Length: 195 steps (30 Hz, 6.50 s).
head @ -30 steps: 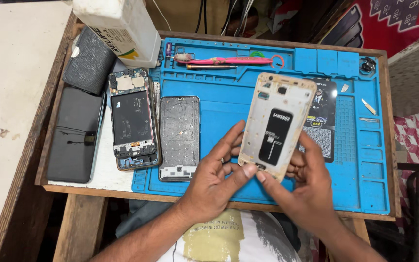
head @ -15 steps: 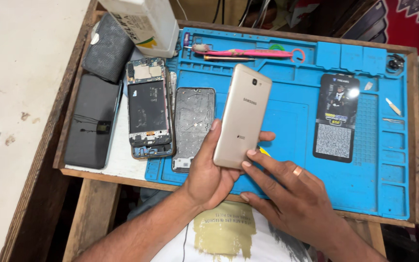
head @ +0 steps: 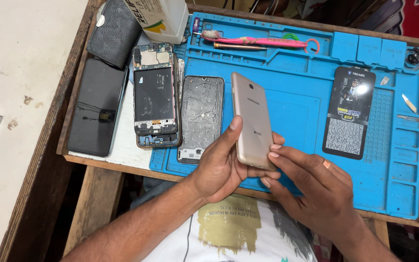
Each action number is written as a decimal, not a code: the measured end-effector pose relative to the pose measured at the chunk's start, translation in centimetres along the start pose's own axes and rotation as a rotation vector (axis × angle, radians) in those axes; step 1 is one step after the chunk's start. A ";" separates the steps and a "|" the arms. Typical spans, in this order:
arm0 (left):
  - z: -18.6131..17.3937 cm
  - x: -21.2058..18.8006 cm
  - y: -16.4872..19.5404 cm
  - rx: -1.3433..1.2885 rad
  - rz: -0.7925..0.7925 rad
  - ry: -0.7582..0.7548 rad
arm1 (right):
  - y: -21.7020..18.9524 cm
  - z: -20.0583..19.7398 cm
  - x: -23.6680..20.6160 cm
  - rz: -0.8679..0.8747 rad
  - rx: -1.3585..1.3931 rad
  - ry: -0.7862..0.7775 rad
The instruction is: The person holds a disassembled Samsung smartphone and uses a screwdriver to remove screws from the back of the device. They rotate the phone to access different screw locations and continue unscrewing throughout the clip.
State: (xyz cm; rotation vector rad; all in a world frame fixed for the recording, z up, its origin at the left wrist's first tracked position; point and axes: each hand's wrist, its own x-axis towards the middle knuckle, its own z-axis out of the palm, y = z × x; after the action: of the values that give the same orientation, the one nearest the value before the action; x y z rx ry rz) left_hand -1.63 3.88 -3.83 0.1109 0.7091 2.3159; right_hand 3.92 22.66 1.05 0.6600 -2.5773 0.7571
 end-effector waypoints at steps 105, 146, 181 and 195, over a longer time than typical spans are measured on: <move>0.0 0.5 -0.8 0.149 0.172 0.088 | 0.2 0.4 -0.4 -0.185 -0.007 0.133; 0.1 0.0 -0.9 0.266 0.310 0.180 | 3.8 1.4 -3.0 0.641 0.981 -0.195; 2.1 -1.9 1.0 0.378 0.311 0.082 | 1.0 0.4 -1.5 -0.113 -0.125 0.123; -1.0 -1.8 -0.2 -0.273 0.071 -0.161 | 0.9 0.0 -1.9 -0.174 0.108 0.075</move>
State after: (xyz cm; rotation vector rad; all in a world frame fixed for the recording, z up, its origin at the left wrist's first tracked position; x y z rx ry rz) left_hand -0.42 2.36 -4.61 0.1975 0.3102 2.4153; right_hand 5.00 23.96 -0.26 0.8592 -2.3879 0.8508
